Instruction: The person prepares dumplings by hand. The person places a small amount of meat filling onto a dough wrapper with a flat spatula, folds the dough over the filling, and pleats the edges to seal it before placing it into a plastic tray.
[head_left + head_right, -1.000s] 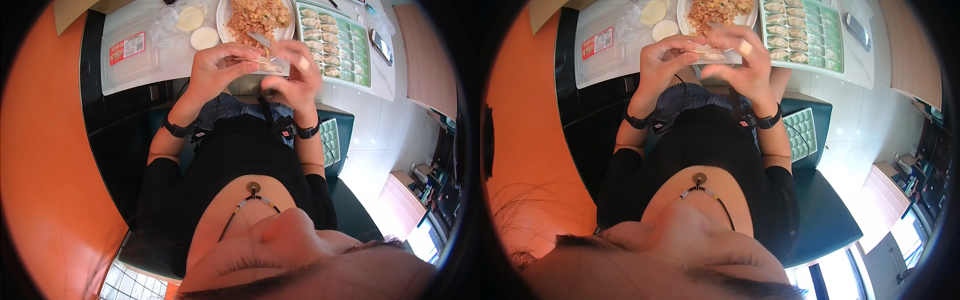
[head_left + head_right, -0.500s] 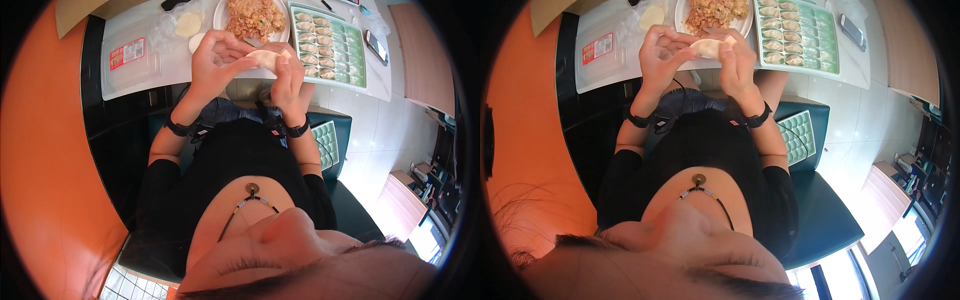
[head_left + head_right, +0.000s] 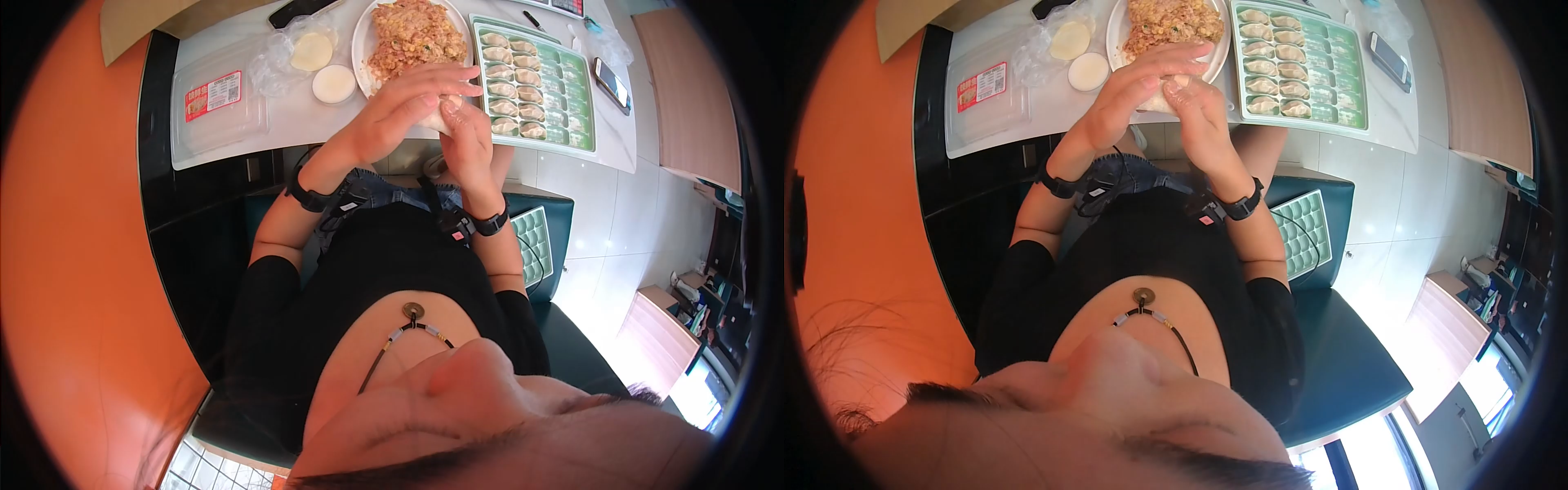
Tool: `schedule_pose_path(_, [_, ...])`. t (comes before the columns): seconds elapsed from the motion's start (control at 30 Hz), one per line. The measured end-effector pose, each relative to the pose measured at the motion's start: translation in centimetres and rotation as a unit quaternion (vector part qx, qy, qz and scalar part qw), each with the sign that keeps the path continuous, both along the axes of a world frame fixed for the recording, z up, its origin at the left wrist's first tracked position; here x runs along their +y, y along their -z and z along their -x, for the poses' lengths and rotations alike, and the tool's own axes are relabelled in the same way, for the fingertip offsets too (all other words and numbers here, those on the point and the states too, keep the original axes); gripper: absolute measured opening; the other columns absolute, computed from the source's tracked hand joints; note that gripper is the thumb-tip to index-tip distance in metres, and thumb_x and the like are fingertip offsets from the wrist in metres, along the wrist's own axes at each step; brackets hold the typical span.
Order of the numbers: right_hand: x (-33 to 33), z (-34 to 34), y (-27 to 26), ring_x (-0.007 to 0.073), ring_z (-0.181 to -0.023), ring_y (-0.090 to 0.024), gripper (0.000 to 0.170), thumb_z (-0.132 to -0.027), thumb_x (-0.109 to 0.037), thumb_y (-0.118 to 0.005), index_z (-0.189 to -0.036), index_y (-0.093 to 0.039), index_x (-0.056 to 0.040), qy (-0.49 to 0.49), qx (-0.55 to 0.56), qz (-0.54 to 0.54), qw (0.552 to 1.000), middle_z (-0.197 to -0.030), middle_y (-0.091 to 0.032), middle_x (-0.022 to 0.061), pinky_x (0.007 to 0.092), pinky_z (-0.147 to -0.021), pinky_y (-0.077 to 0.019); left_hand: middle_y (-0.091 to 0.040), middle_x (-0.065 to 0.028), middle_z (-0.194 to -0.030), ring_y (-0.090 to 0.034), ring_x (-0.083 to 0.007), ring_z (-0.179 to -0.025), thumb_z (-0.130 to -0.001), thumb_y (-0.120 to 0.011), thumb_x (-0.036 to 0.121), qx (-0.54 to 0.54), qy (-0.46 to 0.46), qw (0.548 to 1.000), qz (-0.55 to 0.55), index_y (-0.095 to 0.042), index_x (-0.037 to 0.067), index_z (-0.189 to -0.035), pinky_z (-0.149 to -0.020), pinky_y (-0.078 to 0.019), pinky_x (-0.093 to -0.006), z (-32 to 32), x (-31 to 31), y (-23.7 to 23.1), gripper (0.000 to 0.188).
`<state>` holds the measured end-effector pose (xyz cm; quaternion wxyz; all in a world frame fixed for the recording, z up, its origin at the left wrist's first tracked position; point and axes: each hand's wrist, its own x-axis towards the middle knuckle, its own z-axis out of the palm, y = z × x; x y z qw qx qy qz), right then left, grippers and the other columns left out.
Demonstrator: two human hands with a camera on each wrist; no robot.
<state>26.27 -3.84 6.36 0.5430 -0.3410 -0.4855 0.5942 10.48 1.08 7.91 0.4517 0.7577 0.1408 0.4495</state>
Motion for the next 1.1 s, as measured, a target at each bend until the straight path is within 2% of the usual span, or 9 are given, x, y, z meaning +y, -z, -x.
schedule_pose_path(0.17, [-0.4, -0.3, -1.0, 0.0085, -0.08, -0.051, 0.025, -0.098, -0.014, -0.047, -0.093, -0.063, 0.0038, 0.017, -0.038, 0.002, 0.999, -0.086, -0.063, 0.0022, 0.0264, -0.071, -0.0421, -0.049, -0.0193, -0.144, -0.039, -0.0339, -0.138, -0.099, -0.033, 0.021, 0.031, -0.004, 0.999, -0.032, -0.06, -0.004, -0.126, -0.116, -0.024, -0.0435, 0.0, 0.1, -0.4, 0.047])
schedule_pose_path(0.27, [-0.5, -1.1, -0.4, 0.0082, -0.082, -0.051, 0.024, -0.098, -0.014, -0.047, -0.097, -0.063, 0.0041, -0.011, -0.01, 0.035, 0.999, -0.09, -0.063, 0.0021, 0.0254, -0.073, -0.0421, -0.053, -0.0154, -0.143, -0.042, -0.0315, -0.136, -0.098, -0.037, 0.02, 0.007, -0.001, 1.0, -0.013, -0.064, 0.002, -0.126, -0.116, -0.0242, -0.0431, -0.2, -0.1, -0.6, 0.043])
schedule_pose_path(0.33, [-0.6, -1.7, -0.2, 0.0164, -0.107, -0.059, 0.03, -0.101, -0.012, -0.045, -0.119, -0.058, 0.0074, -0.068, 0.032, 0.052, 0.996, -0.115, -0.063, 0.012, 0.0294, -0.091, -0.0446, -0.051, -0.0152, -0.144, -0.04, -0.0317, -0.138, -0.098, -0.037, 0.02, 0.021, -0.004, 0.999, -0.027, -0.063, 0.002, -0.128, -0.116, -0.0232, -0.0435, -0.2, 0.1, -0.5, 0.043])
schedule_pose_path(0.57, [-0.3, -2.3, 0.7, 0.0182, -0.108, -0.06, 0.032, -0.1, -0.012, -0.046, -0.122, -0.058, 0.0068, -0.089, 0.051, 0.067, 0.992, -0.114, -0.064, 0.0121, 0.0307, -0.092, -0.0449, -0.046, -0.0131, -0.149, -0.031, -0.0325, -0.144, -0.098, -0.035, 0.018, 0.015, 0.064, 0.998, 0.003, -0.058, 0.002, -0.133, -0.119, -0.0189, -0.0455, -0.2, 0.2, -0.9, 0.045])
schedule_pose_path(0.67, [-0.5, -2.3, 0.6, 0.0093, -0.094, -0.055, 0.029, -0.099, -0.014, -0.047, -0.113, -0.063, 0.005, -0.067, 0.078, 0.136, 0.985, -0.102, -0.064, 0.0035, 0.0243, -0.082, -0.0432, -0.046, -0.0128, -0.149, -0.031, -0.0322, -0.144, -0.098, -0.036, 0.016, 0.037, 0.043, 0.998, -0.028, -0.056, 0.002, -0.136, -0.119, -0.0187, -0.0457, -0.3, 0.1, -0.9, 0.045])
schedule_pose_path(0.8, [-0.5, -1.9, -0.4, 0.0201, -0.107, -0.061, 0.034, -0.096, -0.011, -0.048, -0.121, -0.059, 0.0092, -0.081, 0.08, 0.083, 0.99, -0.114, -0.065, 0.0141, 0.0303, -0.092, -0.0452, -0.048, -0.0126, -0.147, -0.029, -0.0315, -0.145, -0.098, -0.036, 0.015, -0.003, 0.041, 0.999, -0.035, -0.052, 0.001, -0.138, -0.12, -0.0174, -0.0455, -1.0, 0.0, -0.4, 0.045])
schedule_pose_path(0.9, [-0.7, -1.8, 0.8, 0.0197, -0.105, -0.061, 0.034, -0.096, -0.011, -0.047, -0.12, -0.059, 0.0097, -0.067, 0.116, 0.068, 0.989, -0.113, -0.065, 0.0138, 0.0297, -0.09, -0.0459, -0.05, -0.0149, -0.145, -0.036, -0.0308, -0.142, -0.096, -0.036, 0.011, -0.012, 0.016, 0.998, -0.065, -0.051, -0.001, -0.138, -0.117, -0.0246, -0.043, -1.7, -0.2, -0.2, 0.046])
schedule_pose_path(0.97, [-0.6, -1.5, 1.0, 0.0192, -0.104, -0.061, 0.034, -0.096, -0.011, -0.046, -0.12, -0.059, 0.0099, -0.055, 0.129, 0.053, 0.989, -0.112, -0.065, 0.0133, 0.0291, -0.089, -0.0462, -0.057, -0.0191, -0.135, -0.051, -0.0301, -0.129, -0.093, -0.034, 0.007, -0.088, 0.086, 0.991, 0.047, -0.051, -0.004, -0.134, -0.11, -0.0376, -0.04, -2.2, -0.4, 0.5, 0.046])
schedule_pose_path(1.1, [-0.8, 0.6, 0.1, 0.0098, -0.084, -0.054, 0.024, -0.093, -0.008, -0.045, -0.096, -0.064, 0.005, 0.056, 0.106, 0.011, 0.993, -0.095, -0.063, 0.004, 0.0253, -0.073, -0.0421, -0.067, -0.0208, -0.118, -0.065, -0.0296, -0.108, -0.09, -0.035, 0.006, -0.113, 0.041, 0.993, -0.015, -0.053, -0.007, -0.131, -0.097, -0.0483, -0.0381, -3.2, -0.3, 1.1, 0.047])
